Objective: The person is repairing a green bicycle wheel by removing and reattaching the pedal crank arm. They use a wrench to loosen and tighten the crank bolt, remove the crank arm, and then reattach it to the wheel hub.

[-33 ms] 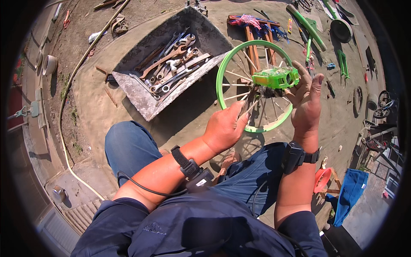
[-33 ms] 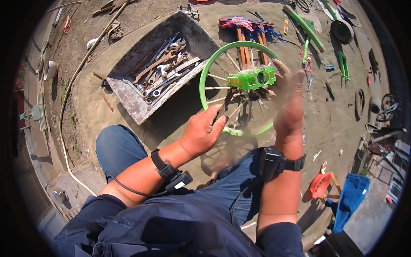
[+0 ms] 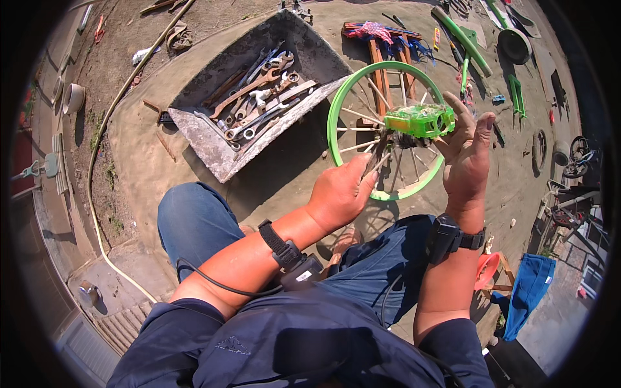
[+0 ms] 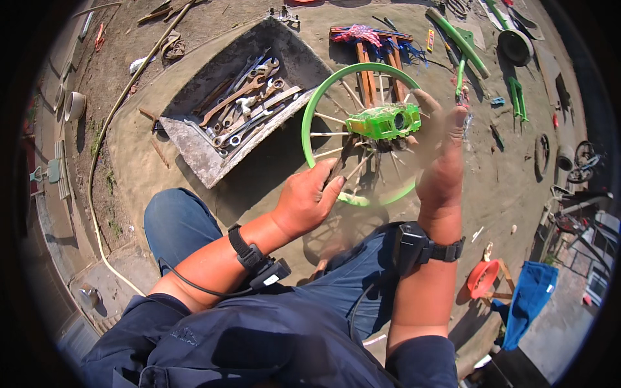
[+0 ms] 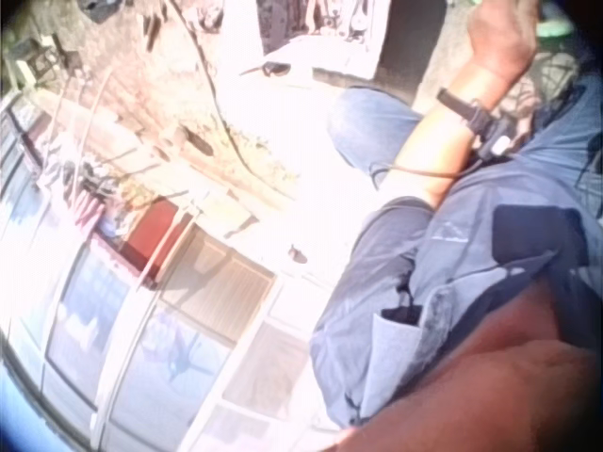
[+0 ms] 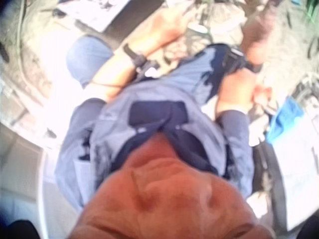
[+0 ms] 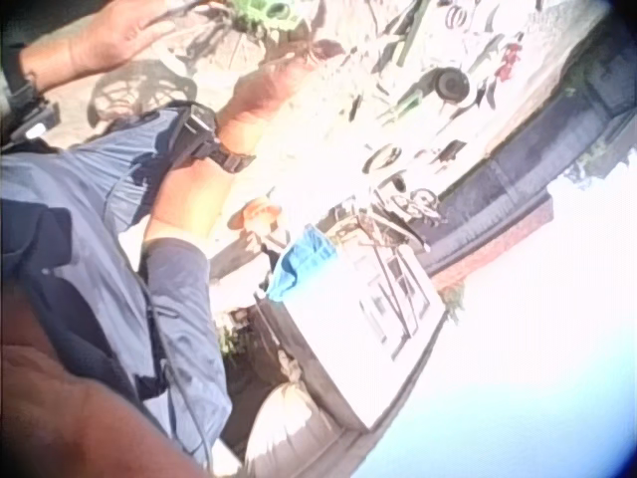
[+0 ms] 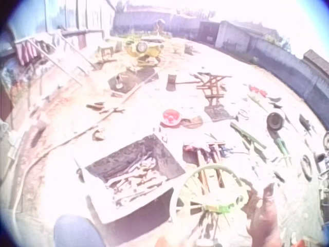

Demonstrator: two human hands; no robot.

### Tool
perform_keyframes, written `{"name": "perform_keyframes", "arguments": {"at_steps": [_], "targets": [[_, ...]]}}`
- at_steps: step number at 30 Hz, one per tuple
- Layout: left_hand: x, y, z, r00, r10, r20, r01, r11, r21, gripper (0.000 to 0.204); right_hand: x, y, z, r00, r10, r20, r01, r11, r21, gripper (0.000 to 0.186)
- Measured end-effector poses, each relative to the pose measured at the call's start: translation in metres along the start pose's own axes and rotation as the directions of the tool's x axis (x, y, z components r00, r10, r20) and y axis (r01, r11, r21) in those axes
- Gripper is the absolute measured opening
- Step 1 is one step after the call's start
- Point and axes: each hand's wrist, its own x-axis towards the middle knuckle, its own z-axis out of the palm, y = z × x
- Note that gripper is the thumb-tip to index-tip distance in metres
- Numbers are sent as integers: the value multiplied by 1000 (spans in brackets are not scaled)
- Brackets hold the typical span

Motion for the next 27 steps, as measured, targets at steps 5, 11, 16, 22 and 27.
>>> {"name": "perform_keyframes", "arguments": {"at_steps": [5, 11, 16, 22, 27], "targets": [[-7, 2, 11, 983, 180, 35, -183, 974, 136, 30, -33, -29, 3, 994, -107, 26, 104, 847, -522, 74], [-11, 7, 19, 973, 203, 108, -217, 967, 135, 28, -58, -20, -14, 977, -84, -194, -2, 914, -406, 49], [-23, 13, 30, 975, 165, 147, -169, 985, 17, 27, -83, -10, -17, 947, 6, -321, -40, 994, -102, 43], [-33, 14, 28, 959, 79, 273, -57, 994, -89, 23, -103, 3, -32, 919, -14, -394, -27, 995, -97, 39], [-34, 10, 25, 946, 74, 315, -51, 996, -79, 21, -107, 7, -28, 916, -41, -400, 5, 996, -91, 39]]}}
